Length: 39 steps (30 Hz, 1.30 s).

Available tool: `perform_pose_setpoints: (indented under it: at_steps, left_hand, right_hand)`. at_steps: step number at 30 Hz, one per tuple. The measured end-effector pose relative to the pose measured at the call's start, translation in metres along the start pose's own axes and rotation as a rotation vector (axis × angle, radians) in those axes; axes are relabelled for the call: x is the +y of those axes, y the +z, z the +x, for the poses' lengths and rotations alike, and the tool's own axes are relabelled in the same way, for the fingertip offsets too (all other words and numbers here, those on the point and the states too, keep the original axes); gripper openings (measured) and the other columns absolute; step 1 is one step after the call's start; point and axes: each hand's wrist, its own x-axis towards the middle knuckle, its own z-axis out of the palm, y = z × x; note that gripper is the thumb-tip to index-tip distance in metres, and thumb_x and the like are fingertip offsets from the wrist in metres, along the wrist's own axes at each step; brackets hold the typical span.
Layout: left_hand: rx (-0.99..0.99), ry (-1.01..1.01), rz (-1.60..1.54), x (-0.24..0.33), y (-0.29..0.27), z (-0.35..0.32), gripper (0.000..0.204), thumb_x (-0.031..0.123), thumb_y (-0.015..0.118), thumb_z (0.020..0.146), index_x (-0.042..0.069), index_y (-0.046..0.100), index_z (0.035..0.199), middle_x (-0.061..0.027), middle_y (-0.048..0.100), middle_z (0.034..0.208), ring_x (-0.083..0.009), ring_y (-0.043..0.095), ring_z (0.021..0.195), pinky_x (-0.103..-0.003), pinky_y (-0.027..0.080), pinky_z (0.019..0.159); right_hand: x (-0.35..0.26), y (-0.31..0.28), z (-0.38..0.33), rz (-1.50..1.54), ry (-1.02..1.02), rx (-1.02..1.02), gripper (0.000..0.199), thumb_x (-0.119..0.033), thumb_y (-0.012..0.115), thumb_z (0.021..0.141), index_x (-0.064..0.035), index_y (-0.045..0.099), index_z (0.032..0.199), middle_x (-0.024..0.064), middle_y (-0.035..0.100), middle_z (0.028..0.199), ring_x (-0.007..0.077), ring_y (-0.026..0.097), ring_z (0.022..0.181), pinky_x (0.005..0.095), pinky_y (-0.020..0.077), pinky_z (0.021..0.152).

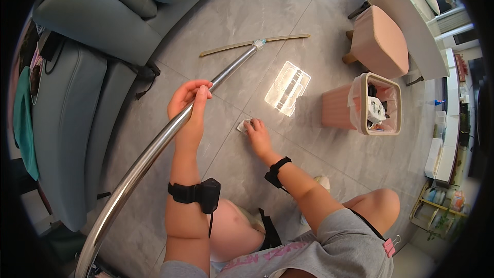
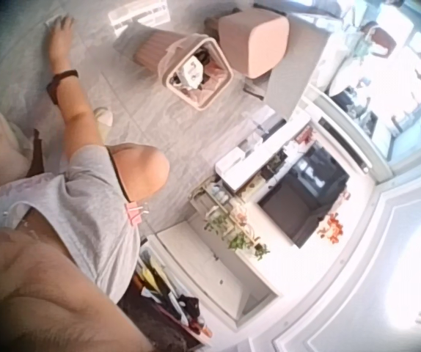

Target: The person cleans a tiled living room floor using a cloth and a mop. They wipe a specific spot on the floor with a cloth, then use a mop to clean the area around a sofa and a coffee table. The person moves a small pink stool to clean underneath it.

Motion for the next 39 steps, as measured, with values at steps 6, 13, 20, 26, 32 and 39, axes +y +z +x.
perform_pose_setpoints:
  at_steps: [6, 13, 20, 26, 32, 39]
  left_hand:
    - [-0.001, 0.009, 0.016, -0.001, 0.001, -0.002, 0.014, 0.010, 0.057, 0.088, -0.002, 0.061, 0.095, -0.0044, 0.062, 0.083, -0.0076, 0.056, 0.077, -0.022, 0.046, 0.075]
    - [0.023, 0.017, 0.015, -0.001, 0.000, 0.001, 0.014, 0.010, 0.057, 0.088, -0.002, 0.061, 0.095, -0.0044, 0.062, 0.082, -0.0074, 0.056, 0.076, -0.023, 0.046, 0.075]
    - [0.012, 0.031, -0.030, -0.003, 0.002, 0.003, 0.013, 0.010, 0.056, 0.089, -0.002, 0.060, 0.094, -0.0047, 0.062, 0.082, -0.0069, 0.056, 0.076, -0.022, 0.046, 0.077]
    - [0.024, 0.008, -0.023, -0.005, 0.001, 0.003, 0.013, 0.009, 0.056, 0.089, -0.002, 0.060, 0.095, -0.0046, 0.062, 0.081, -0.0072, 0.056, 0.076, -0.022, 0.046, 0.077]
    - [0.036, 0.016, -0.036, -0.007, -0.001, 0.003, 0.013, 0.009, 0.056, 0.089, -0.001, 0.060, 0.095, -0.0043, 0.061, 0.081, -0.0075, 0.056, 0.077, -0.023, 0.046, 0.078]
    - [0.017, 0.010, -0.025, -0.006, 0.001, 0.002, 0.013, 0.009, 0.056, 0.089, -0.002, 0.060, 0.095, -0.0040, 0.061, 0.081, -0.0079, 0.056, 0.077, -0.023, 0.045, 0.078]
  right_hand:
    - [0.022, 0.003, 0.001, 0.110, 0.047, -0.058, 0.024, -0.001, 0.058, 0.076, -0.0049, 0.055, 0.100, 0.0146, 0.054, 0.101, 0.0334, 0.051, 0.098, 0.0385, 0.0456, 0.081]
    - [0.027, -0.031, 0.017, 0.283, 0.202, 0.244, 0.029, 0.001, 0.060, 0.071, -0.0035, 0.053, 0.099, 0.0172, 0.057, 0.093, 0.0363, 0.055, 0.088, 0.0404, 0.0459, 0.077]
    - [0.010, -0.010, 0.004, 0.117, -0.046, 0.089, 0.028, 0.002, 0.061, 0.069, -0.0035, 0.056, 0.096, 0.0124, 0.057, 0.097, 0.0320, 0.053, 0.091, 0.0384, 0.0466, 0.078]
    - [-0.003, -0.005, -0.010, 0.061, -0.098, 0.099, 0.025, -0.003, 0.061, 0.076, -0.0038, 0.058, 0.101, 0.0113, 0.056, 0.106, 0.0309, 0.052, 0.100, 0.0390, 0.0460, 0.084]
    - [0.003, -0.016, -0.011, 0.044, -0.130, 0.017, 0.031, -0.002, 0.061, 0.075, -0.0057, 0.058, 0.106, 0.0105, 0.056, 0.107, 0.0307, 0.052, 0.102, 0.0390, 0.0459, 0.085]
    - [0.017, -0.003, -0.020, 0.094, -0.105, -0.050, 0.030, 0.002, 0.057, 0.072, -0.0064, 0.057, 0.101, 0.0122, 0.056, 0.096, 0.0338, 0.053, 0.092, 0.0394, 0.0458, 0.078]
